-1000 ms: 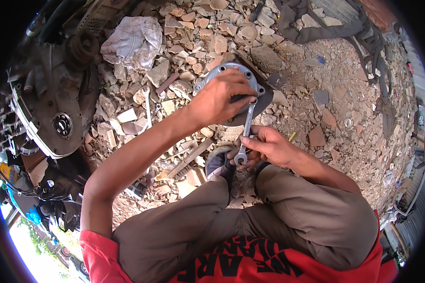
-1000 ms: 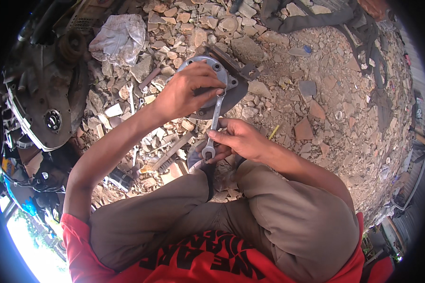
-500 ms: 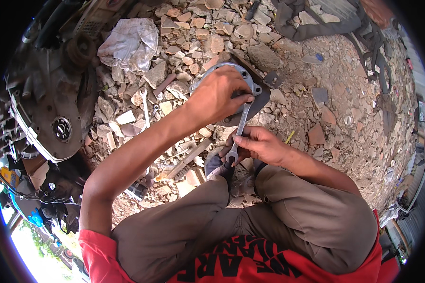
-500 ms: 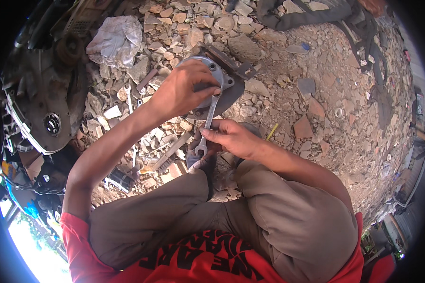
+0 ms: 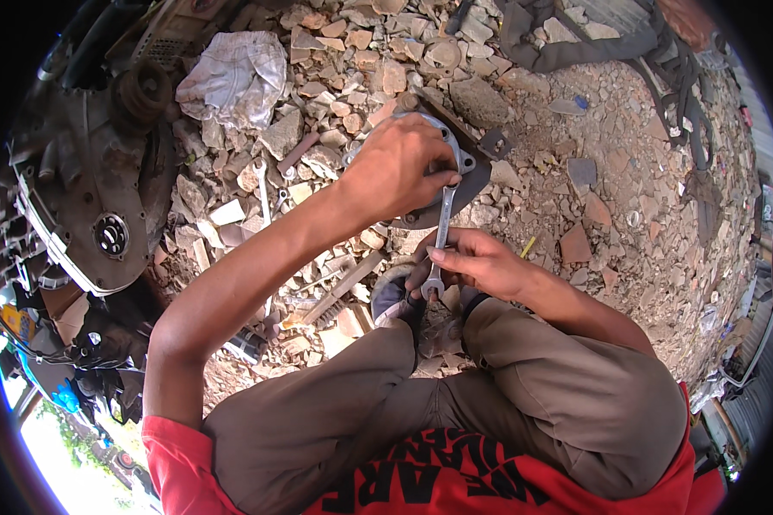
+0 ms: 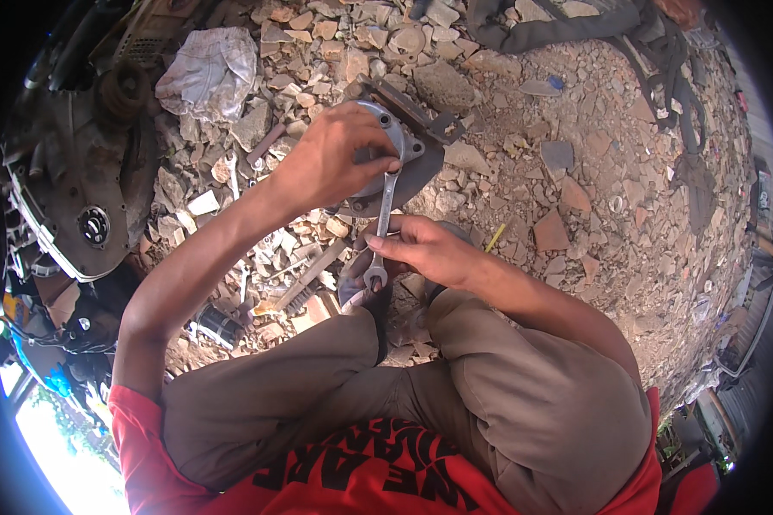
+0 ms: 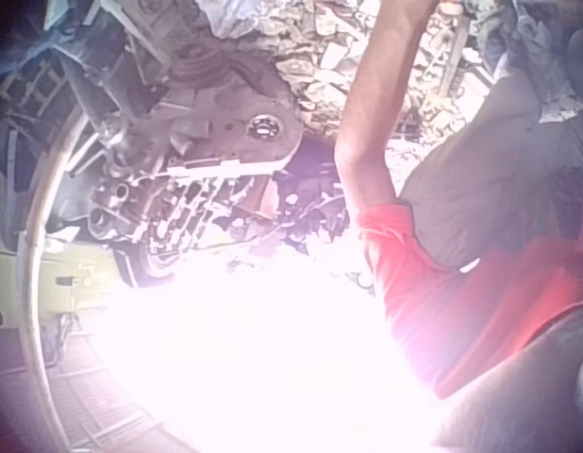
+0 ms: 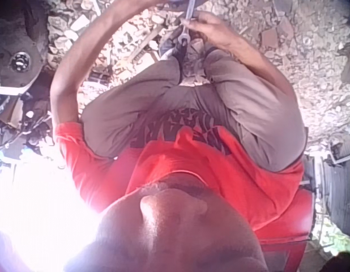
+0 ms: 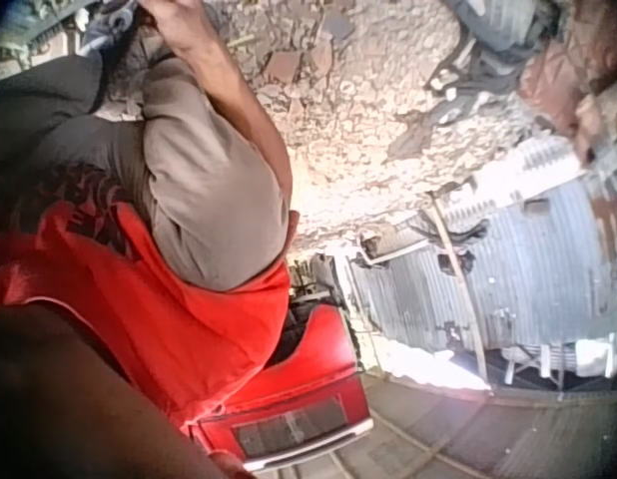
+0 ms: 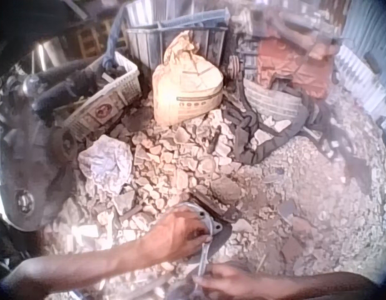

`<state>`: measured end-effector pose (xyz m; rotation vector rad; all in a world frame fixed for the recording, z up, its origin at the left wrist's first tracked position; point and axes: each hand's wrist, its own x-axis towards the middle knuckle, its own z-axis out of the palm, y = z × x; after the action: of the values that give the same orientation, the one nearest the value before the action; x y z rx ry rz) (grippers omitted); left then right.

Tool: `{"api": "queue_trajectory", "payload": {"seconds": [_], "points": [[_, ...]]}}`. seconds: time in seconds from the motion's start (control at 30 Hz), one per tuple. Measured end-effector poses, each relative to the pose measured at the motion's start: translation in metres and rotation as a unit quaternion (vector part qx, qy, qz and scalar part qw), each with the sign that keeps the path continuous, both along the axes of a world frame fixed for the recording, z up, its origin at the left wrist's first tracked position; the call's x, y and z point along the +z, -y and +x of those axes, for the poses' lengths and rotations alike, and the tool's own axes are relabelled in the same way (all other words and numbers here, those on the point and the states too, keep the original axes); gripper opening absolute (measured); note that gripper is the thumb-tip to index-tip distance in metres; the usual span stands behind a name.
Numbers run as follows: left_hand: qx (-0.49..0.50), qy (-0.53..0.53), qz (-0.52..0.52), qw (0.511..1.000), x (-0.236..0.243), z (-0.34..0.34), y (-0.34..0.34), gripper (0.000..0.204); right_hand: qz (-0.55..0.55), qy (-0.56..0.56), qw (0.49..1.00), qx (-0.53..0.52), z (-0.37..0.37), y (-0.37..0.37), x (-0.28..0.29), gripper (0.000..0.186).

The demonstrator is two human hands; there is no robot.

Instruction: The person is sitting on the ground and using a wrench to tighten bolts on a circular metal part. The person holds the part with one hand and turns the wrench with the other, working on different bolts around the perimeter.

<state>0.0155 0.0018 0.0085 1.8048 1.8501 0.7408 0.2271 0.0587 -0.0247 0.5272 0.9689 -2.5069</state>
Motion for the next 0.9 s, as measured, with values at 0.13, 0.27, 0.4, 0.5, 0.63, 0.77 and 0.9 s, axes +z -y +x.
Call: {"api": "queue_trajectory", "payload": {"seconds": [0.13, 0.27, 0.4, 0.5, 0.63, 0.77, 0.9], "points": [[-0.001, 0.007, 0.011, 1.000, -0.003, 0.000, 0.001, 0.017, 0.017, -0.022, 1.000, 0.002, 0.001, -0.001, -0.002, 0.025], [0.004, 0.021, 0.003, 1.000, -0.005, 0.000, 0.003, 0.017, 0.084, -0.094, 0.989, 0.070, 0.011, -0.035, -0.019, 0.022], [0.004, 0.020, 0.030, 0.999, -0.008, 0.004, 0.003, 0.016, 0.248, -0.044, 0.964, 0.083, 0.027, -0.116, -0.004, 0.028], [0.001, 0.022, 0.036, 0.999, -0.010, 0.006, 0.004, 0.017, 0.338, -0.025, 0.938, 0.074, 0.021, -0.139, 0.016, 0.031], [0.026, 0.111, 0.025, 0.993, -0.007, -0.001, 0.011, 0.018, 0.357, -0.040, 0.931, 0.059, 0.015, -0.128, 0.041, 0.032], [0.047, 0.154, 0.028, 0.987, -0.008, 0.001, 0.009, 0.017, 0.303, -0.054, 0.951, 0.005, 0.028, -0.113, 0.042, 0.028], [0.018, 0.096, 0.062, 0.993, -0.014, 0.000, 0.009, 0.017, 0.234, -0.045, 0.971, 0.006, 0.041, -0.079, 0.022, 0.022]]}}
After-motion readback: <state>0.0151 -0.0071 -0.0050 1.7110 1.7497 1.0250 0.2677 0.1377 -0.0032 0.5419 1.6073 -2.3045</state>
